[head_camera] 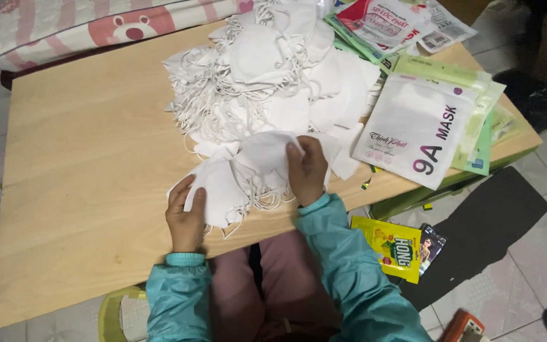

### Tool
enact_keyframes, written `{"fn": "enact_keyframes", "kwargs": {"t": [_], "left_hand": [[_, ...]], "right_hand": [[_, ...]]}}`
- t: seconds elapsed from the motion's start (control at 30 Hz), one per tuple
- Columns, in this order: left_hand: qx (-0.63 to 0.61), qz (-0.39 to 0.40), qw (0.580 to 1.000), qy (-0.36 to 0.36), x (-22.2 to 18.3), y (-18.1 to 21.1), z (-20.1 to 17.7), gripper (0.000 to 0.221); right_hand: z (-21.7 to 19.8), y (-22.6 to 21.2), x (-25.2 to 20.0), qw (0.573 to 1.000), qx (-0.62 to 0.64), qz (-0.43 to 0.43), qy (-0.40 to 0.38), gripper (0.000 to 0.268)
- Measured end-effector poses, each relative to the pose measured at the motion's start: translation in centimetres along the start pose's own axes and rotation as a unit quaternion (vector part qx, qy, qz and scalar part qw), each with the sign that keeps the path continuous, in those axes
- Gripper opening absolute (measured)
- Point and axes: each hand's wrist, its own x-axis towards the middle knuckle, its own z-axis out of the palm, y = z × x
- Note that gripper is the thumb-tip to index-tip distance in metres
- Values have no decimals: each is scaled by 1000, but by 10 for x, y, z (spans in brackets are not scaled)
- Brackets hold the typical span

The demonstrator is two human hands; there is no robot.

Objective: Sorting and stacking white face masks from a large pile on a low table

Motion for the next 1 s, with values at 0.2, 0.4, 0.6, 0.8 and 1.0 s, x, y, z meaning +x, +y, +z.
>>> {"fn": "enact_keyframes", "kwargs": {"t": [0.2,0.4,0.6,0.8,1.0], "left_hand": [[-71,-76,994,-37,0,5,-4,59],[-24,0,1000,-18,-3,-8,-1,14],[-34,-18,999,-9,-1,-17,-2,17],[-34,-38,999,-11,0,-17,-3,12],[-43,-64,997,-12,0,-11,-3,13]], "right_hand": [[39,-23,-38,983,70,72,-155,30],[56,-58,-61,966,-68,49,-246,45],[10,-18,8,909,-388,-139,-58,54],[9,-4,29,874,-465,1,-143,46],[-3,-34,19,937,-327,-93,-81,13]]}}
